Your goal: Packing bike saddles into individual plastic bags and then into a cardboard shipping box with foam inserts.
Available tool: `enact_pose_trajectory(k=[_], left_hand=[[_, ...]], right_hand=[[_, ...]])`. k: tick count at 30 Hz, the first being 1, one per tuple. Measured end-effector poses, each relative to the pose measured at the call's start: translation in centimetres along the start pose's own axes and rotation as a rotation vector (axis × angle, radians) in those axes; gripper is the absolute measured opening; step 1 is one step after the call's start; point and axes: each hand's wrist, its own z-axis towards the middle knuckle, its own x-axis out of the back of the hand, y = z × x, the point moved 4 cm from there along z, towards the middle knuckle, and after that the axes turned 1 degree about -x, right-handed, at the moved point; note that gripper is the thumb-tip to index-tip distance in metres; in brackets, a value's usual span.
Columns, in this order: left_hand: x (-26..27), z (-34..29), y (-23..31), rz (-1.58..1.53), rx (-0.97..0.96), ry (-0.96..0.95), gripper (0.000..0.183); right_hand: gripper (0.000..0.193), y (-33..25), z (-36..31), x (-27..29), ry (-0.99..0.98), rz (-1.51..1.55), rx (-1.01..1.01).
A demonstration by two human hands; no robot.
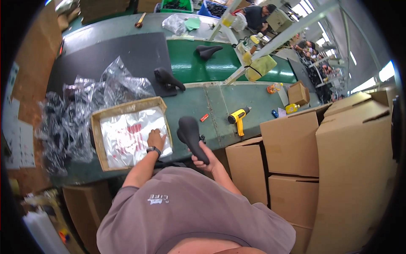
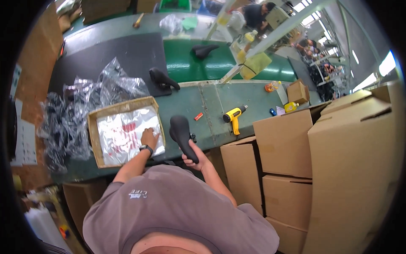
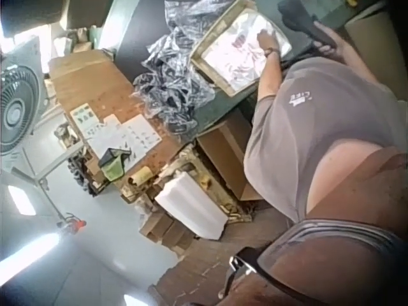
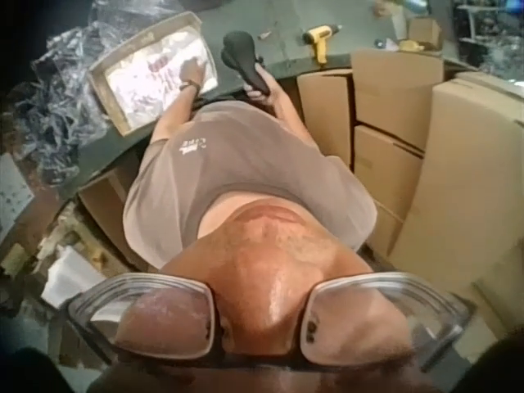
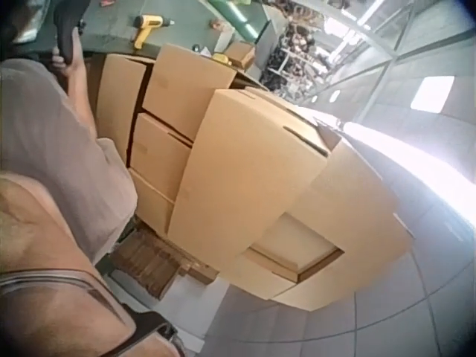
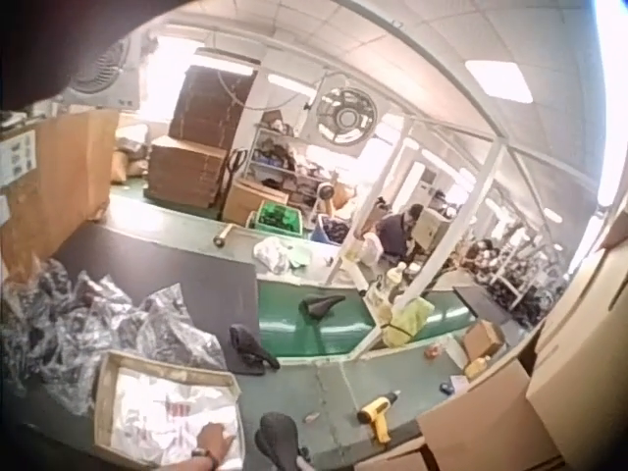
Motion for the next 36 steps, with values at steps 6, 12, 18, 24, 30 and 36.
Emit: enact_pose_trajectory(k=[6, 12, 18, 24, 30, 36], left_hand=[[-5.1, 2.1, -6.5, -0.116, 0.186, -0.006, 0.033], [-5.3, 0.2, -13.6, -1.077, 0.671, 0.130, 0.026], [5.3, -3.1, -8.4, -1.215, 0.571, 0.110, 0.031], [9.2, -5.1, -9.9, -1.473, 0.645, 0.119, 0.021], [9.3, -3.6, -11.8, -1.343, 0.760, 0.038, 0.024], [13.1, -0.1, -10.7, -0.801, 0.254, 0.316, 0.030]], right_hand=[[0.103, 0.1, -5.8, -12.5, -0.771, 0.396, -0.036], [0.112, 1.5, -8.0, -17.9, -1.021, 0.378, -0.151], [0.050, -0.8, -3.4, -13.1, 0.083, -0.930, 0.649], [0.054, 0.3, 3.7, -11.1, 0.121, -0.802, 0.603], [0.083, 1.4, 12.8, -8.8, 0.224, -1.661, 0.922], [0.089, 2.4, 18.0, -7.3, 0.097, -2.125, 0.586]])
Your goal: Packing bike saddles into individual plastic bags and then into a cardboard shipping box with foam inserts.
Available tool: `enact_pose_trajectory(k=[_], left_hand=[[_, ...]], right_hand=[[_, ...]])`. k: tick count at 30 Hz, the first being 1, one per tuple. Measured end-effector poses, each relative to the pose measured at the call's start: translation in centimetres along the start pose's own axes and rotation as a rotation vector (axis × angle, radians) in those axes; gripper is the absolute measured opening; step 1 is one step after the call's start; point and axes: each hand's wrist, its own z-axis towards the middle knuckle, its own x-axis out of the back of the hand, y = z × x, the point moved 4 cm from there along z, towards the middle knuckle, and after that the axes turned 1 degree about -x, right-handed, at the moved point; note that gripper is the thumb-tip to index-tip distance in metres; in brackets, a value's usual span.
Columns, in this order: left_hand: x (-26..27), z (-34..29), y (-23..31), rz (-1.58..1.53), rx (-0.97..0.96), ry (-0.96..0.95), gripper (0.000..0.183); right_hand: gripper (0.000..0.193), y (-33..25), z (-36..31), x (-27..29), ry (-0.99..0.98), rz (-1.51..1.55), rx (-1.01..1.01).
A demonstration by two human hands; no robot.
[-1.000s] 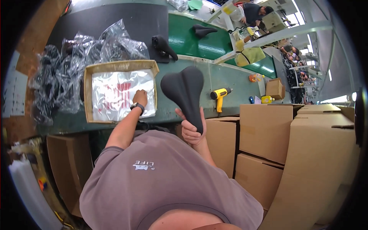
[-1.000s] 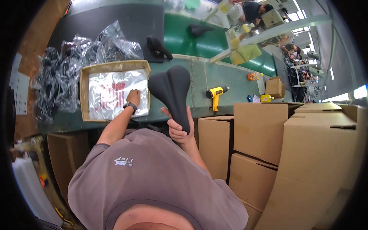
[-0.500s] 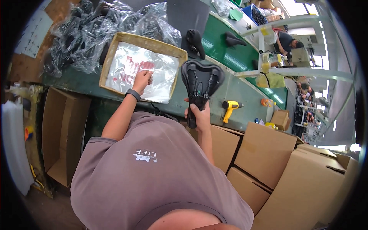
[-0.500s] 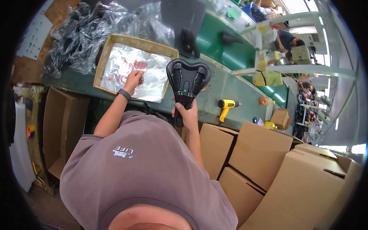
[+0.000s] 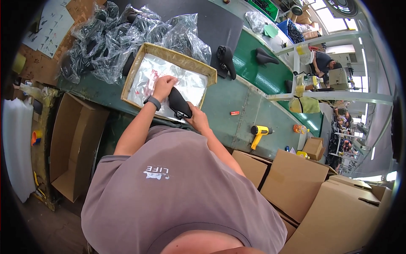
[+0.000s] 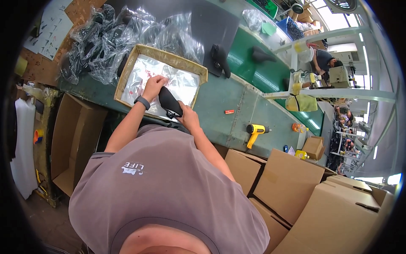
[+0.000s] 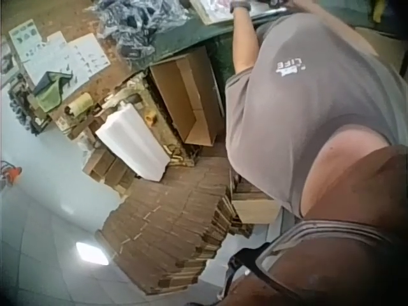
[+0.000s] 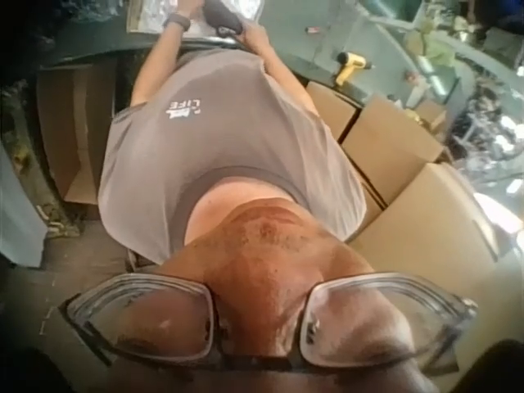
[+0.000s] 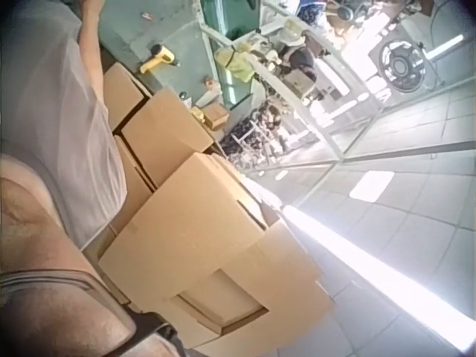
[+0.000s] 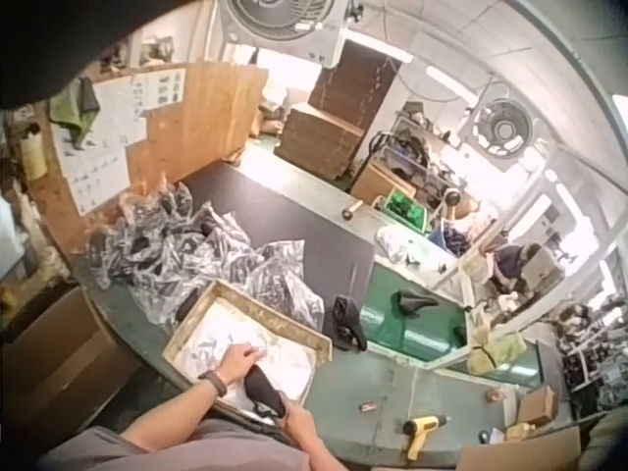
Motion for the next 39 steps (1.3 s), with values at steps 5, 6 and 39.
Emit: enact_pose_trajectory(k=[5, 6, 39], left_hand=[[0.3, -6.2, 14.6, -0.003, -0.176, -0.773, 0.023], [1.3, -6.9, 18.1, -0.039, -0.040, -0.828, 0.020], [-6.6, 2.5, 4.5, 0.761, -0.271, -0.948, 0.060]], right_hand=[[0.129, 2.0, 1.4, 0.9, 0.143, 0.370, -0.164], [0.130, 4.3, 1.6, 0.4, 0.252, 0.398, -0.030], [0.105, 34.1, 31.9, 15.4, 0.217, -0.184, -0.391]])
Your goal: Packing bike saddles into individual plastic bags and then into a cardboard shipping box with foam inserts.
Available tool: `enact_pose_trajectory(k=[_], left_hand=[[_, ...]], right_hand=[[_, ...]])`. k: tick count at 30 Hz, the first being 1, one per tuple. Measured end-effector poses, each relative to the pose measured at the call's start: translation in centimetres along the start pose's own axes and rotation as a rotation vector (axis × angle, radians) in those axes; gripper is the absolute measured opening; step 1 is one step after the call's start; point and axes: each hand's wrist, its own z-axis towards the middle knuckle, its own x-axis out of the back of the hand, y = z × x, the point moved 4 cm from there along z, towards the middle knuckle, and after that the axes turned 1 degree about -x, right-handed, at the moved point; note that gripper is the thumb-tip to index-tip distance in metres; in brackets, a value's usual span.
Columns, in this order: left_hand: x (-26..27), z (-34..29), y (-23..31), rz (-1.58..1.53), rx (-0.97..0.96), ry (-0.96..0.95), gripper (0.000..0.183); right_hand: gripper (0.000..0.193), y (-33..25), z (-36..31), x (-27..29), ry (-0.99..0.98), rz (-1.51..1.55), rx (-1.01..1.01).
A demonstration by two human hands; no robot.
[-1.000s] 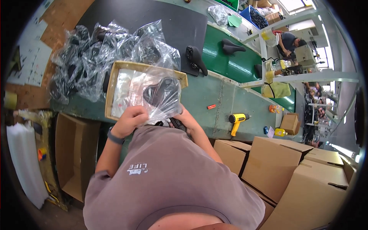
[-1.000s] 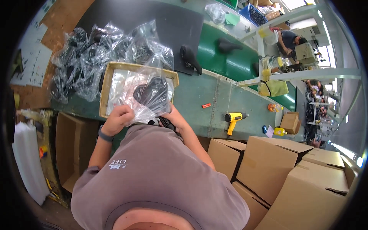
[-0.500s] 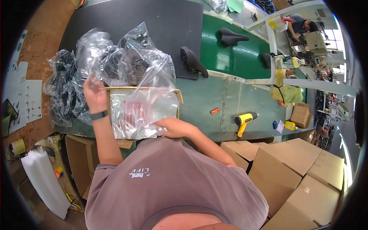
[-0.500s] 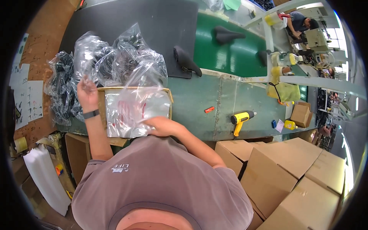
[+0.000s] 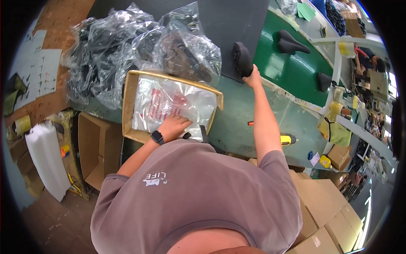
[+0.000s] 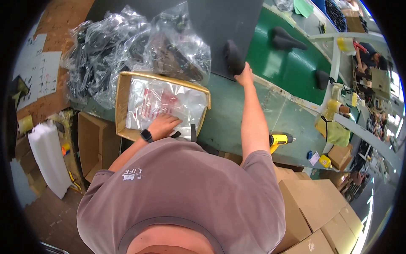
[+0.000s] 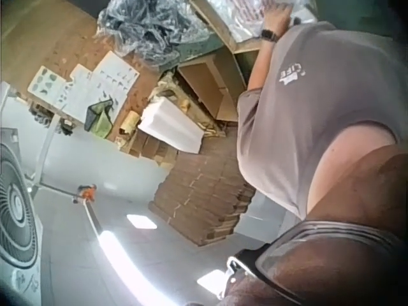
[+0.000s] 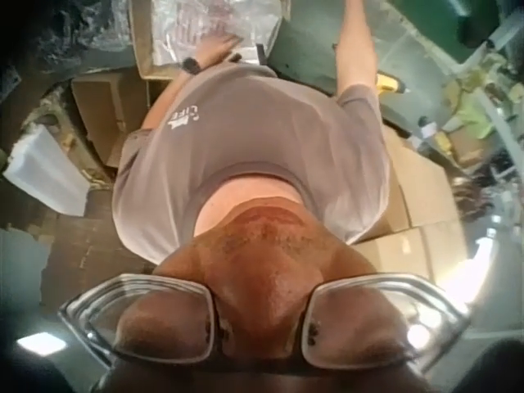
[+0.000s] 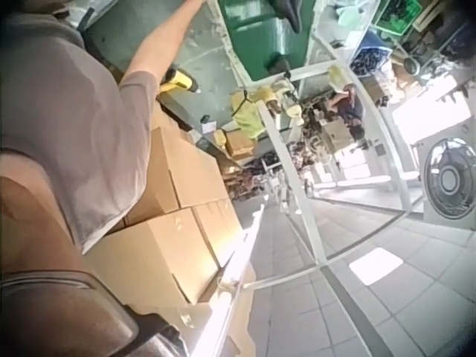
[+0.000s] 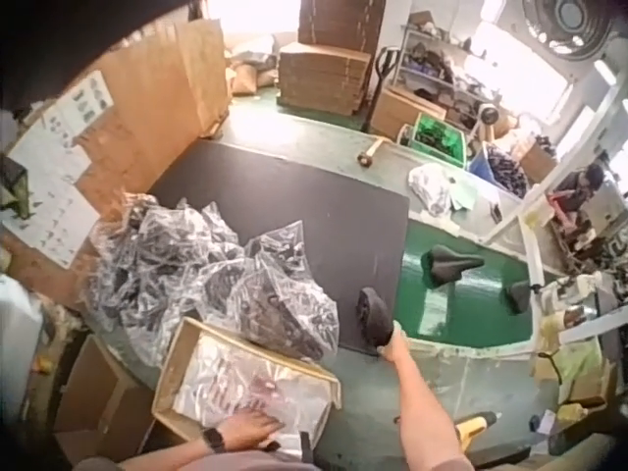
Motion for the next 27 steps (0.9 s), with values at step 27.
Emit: enact_pose_trajectory(k=[27], left_hand=[[-7.4, -2.4, -6.2, -0.407, 0.435, 0.619, 0.034]], right_hand=[[0.041, -4.8, -53.2, -6.1, -0.333, 1.403, -0.753]])
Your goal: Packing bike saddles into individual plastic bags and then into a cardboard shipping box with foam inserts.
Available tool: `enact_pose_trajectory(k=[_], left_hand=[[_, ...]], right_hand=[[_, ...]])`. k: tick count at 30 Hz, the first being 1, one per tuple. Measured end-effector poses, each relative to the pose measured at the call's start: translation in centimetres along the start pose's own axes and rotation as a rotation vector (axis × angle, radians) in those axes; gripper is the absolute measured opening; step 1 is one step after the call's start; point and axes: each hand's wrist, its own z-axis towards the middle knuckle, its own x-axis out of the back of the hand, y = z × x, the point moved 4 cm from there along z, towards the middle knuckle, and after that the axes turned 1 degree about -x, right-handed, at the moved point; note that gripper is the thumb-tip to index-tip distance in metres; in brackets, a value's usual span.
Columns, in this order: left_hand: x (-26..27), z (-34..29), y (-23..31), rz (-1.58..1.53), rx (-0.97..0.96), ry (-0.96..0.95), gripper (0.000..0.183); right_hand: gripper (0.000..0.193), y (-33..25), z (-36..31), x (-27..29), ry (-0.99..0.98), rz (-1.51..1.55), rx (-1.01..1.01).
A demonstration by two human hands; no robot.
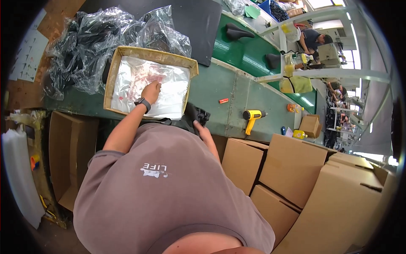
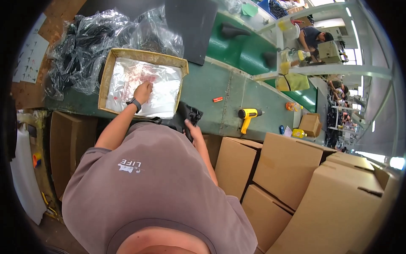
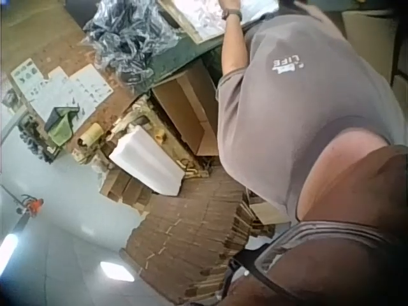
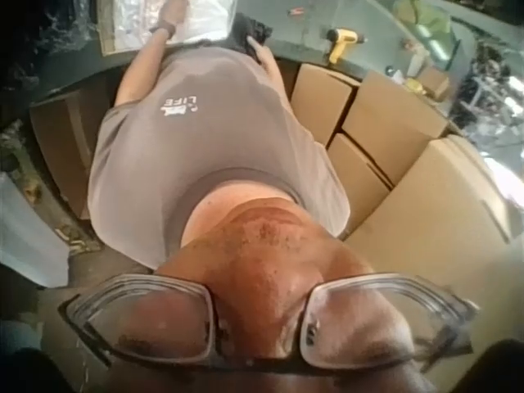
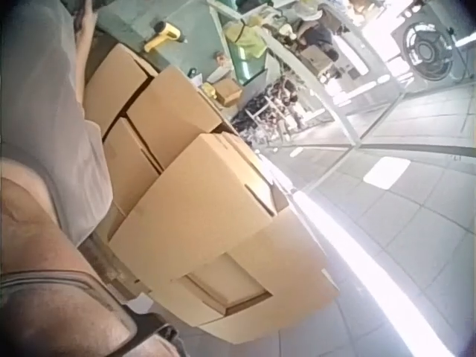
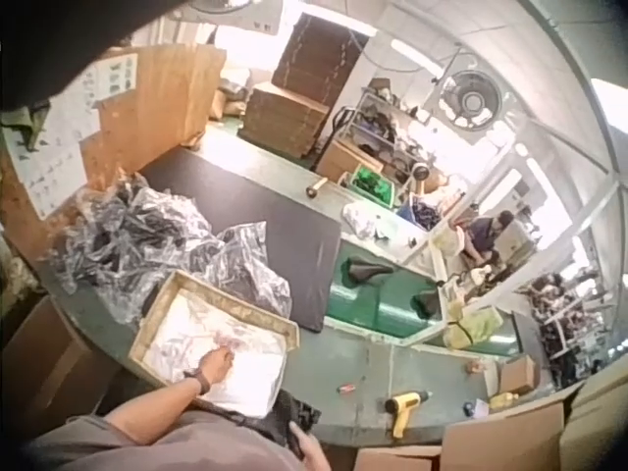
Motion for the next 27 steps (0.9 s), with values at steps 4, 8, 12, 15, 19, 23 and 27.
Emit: enact_pose_trajectory(k=[4, 8, 12, 15, 19, 23, 27], left_hand=[[1.5, -3.1, 1.6, 0.270, -0.228, 0.047, 0.027], [-1.1, -3.1, -6.3, 0.557, -0.146, -0.126, 0.019], [-1.6, -1.7, -7.4, 0.582, -0.014, -0.236, 0.030], [-1.7, -3.0, -1.7, 0.556, -0.185, -0.107, 0.026], [-1.4, -2.3, -4.4, 0.407, 0.069, -0.216, 0.025], [-1.2, -1.9, -3.9, 0.377, -0.036, -0.166, 0.031], [1.4, -5.1, 3.3, -0.081, -0.120, -0.061, 0.032]], right_hand=[[0.089, -6.7, -10.5, -4.8, -0.906, 1.079, -0.217], [0.101, -10.6, -17.6, -6.8, -1.411, 1.197, -0.110], [0.105, -13.5, -23.1, -8.3, -1.636, 1.167, -0.083], [0.108, -14.9, -25.8, -8.9, -1.718, 1.114, -0.028], [0.109, -15.4, -27.6, -10.0, -1.768, 1.059, -0.100], [0.107, -15.4, -27.2, -9.4, -1.585, 0.786, 0.066], [0.071, -14.9, -23.4, -6.8, -0.299, -0.167, 0.640]])
